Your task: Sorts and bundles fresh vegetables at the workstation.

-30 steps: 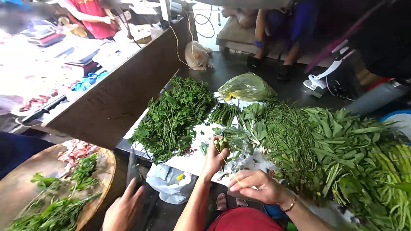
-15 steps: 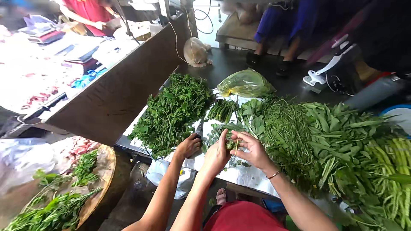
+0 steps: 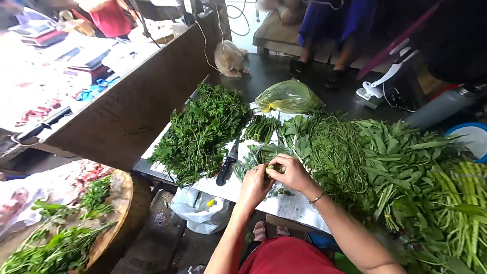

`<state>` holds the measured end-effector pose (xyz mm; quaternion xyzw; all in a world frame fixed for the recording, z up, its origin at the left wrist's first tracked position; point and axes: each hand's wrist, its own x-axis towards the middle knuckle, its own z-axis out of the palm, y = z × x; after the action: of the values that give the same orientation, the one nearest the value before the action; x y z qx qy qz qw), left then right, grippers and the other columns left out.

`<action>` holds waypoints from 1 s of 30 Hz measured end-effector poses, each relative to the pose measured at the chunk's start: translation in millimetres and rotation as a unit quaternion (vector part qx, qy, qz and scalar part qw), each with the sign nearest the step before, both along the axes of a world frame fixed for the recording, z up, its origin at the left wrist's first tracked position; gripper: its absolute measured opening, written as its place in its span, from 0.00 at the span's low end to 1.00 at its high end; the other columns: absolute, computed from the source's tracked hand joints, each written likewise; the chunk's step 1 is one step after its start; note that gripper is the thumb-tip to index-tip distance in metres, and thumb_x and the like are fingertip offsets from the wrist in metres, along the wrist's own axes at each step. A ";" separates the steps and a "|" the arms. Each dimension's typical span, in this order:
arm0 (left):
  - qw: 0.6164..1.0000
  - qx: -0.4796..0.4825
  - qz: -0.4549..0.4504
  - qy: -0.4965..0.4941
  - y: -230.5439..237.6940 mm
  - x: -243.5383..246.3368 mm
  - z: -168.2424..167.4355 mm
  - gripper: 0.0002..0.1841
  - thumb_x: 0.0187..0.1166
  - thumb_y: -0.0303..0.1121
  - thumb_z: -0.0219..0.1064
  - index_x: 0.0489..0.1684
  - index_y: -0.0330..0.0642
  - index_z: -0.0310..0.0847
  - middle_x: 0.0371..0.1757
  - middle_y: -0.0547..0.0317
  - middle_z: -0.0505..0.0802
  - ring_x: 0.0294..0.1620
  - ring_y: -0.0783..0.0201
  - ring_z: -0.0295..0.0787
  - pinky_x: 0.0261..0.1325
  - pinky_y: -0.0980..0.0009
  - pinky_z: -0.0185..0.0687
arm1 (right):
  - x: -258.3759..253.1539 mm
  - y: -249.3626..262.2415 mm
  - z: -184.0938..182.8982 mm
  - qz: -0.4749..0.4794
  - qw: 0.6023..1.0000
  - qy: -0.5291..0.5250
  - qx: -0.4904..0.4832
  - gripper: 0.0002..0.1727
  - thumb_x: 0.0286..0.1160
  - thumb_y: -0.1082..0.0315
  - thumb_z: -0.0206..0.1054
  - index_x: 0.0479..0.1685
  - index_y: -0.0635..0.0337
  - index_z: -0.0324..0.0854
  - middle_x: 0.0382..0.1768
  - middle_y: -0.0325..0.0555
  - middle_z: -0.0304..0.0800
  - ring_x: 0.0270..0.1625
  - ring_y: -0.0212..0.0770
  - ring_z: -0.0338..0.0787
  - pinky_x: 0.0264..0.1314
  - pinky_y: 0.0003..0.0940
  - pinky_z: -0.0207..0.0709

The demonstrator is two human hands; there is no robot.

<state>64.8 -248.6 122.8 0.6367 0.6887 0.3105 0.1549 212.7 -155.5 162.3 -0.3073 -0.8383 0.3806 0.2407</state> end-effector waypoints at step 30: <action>0.995 -0.030 0.015 -0.099 -12.8 -1.8 -46.7 0.53 0.70 0.53 0.77 0.89 0.28 0.53 0.76 0.37 0.82 0.78 0.40 0.75 0.83 0.41 0.65 | 24.7 17.6 -78.8 0.022 0.977 0.016 -0.213 0.24 0.71 0.66 0.73 0.66 0.66 0.82 0.58 0.56 0.89 0.48 0.41 0.92 0.55 0.39 0.88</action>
<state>63.0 -261.5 76.1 0.5877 0.6884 0.3530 0.2370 237.4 -137.9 83.5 -0.3269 -0.7407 0.5605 0.1743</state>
